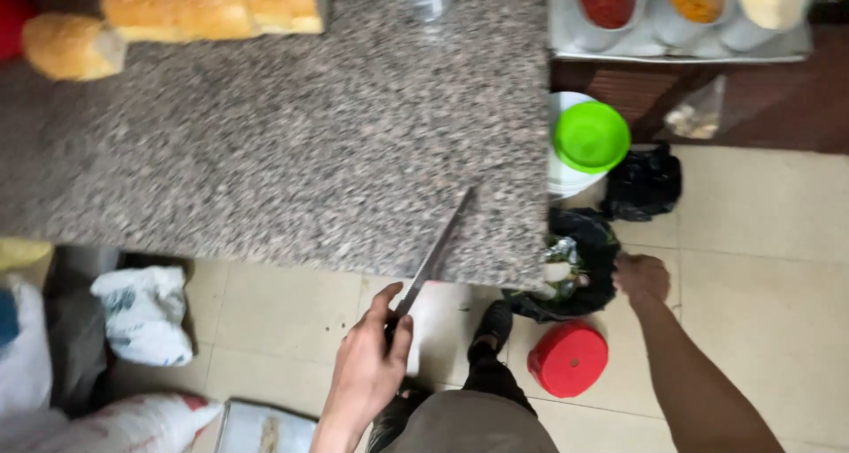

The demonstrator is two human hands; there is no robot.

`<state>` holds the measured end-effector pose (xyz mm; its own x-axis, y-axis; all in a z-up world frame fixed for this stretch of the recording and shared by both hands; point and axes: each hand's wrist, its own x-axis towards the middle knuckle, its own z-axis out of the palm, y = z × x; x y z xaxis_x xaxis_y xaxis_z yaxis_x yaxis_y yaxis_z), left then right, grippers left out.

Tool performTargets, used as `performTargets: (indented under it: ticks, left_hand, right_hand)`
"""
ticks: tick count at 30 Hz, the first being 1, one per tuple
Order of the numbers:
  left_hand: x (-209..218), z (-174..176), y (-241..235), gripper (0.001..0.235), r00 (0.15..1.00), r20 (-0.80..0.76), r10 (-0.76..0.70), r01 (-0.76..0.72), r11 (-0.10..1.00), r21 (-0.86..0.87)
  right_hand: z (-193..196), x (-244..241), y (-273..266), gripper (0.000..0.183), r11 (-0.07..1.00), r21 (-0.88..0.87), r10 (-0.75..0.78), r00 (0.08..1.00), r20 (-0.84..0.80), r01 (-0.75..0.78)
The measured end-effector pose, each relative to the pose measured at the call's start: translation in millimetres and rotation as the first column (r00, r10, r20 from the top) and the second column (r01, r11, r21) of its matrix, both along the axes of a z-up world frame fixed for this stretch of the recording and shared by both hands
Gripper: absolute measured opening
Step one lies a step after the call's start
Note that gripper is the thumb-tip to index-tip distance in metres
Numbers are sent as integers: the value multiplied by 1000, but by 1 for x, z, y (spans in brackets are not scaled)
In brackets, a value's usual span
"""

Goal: The person slices a loaf of bread into segments using a knife, then spreads a yellow paste onto the cut surfaces of the bread pieces with a yellow spatula. The person also briefly wipes the countertop.

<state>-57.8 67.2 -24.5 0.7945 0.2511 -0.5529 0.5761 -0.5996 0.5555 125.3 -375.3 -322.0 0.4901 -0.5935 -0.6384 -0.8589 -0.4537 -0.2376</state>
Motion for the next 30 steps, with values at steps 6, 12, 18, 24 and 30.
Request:
performTargets:
  ticks: [6, 12, 18, 24, 30]
  left_hand:
    - [-67, -1, 80, 54, 996, 67, 53, -50, 997, -57]
    - [-161, -11, 198, 52, 946, 52, 319, -318, 948, -33]
    - [-284, -32, 297, 49, 840, 75, 538, -539, 842, -7]
    - [-376, -85, 361, 45, 566, 60, 822, -818, 569, -89]
    - [-416, -159, 395, 48, 419, 192, 888, -884, 447, -138]
  right_hand:
    - [-21, -26, 25, 79, 939, 264, -316, 860, 401, 222]
    - [-53, -23, 21, 37, 946, -260, 42, 726, 686, 191]
    - [48, -14, 190, 27, 826, -559, 557, -50, 829, -76]
    - [90, 11, 395, 33, 838, -451, 434, -125, 892, -306]
    - [170, -36, 607, 19, 570, -301, 349, -106, 931, -764]
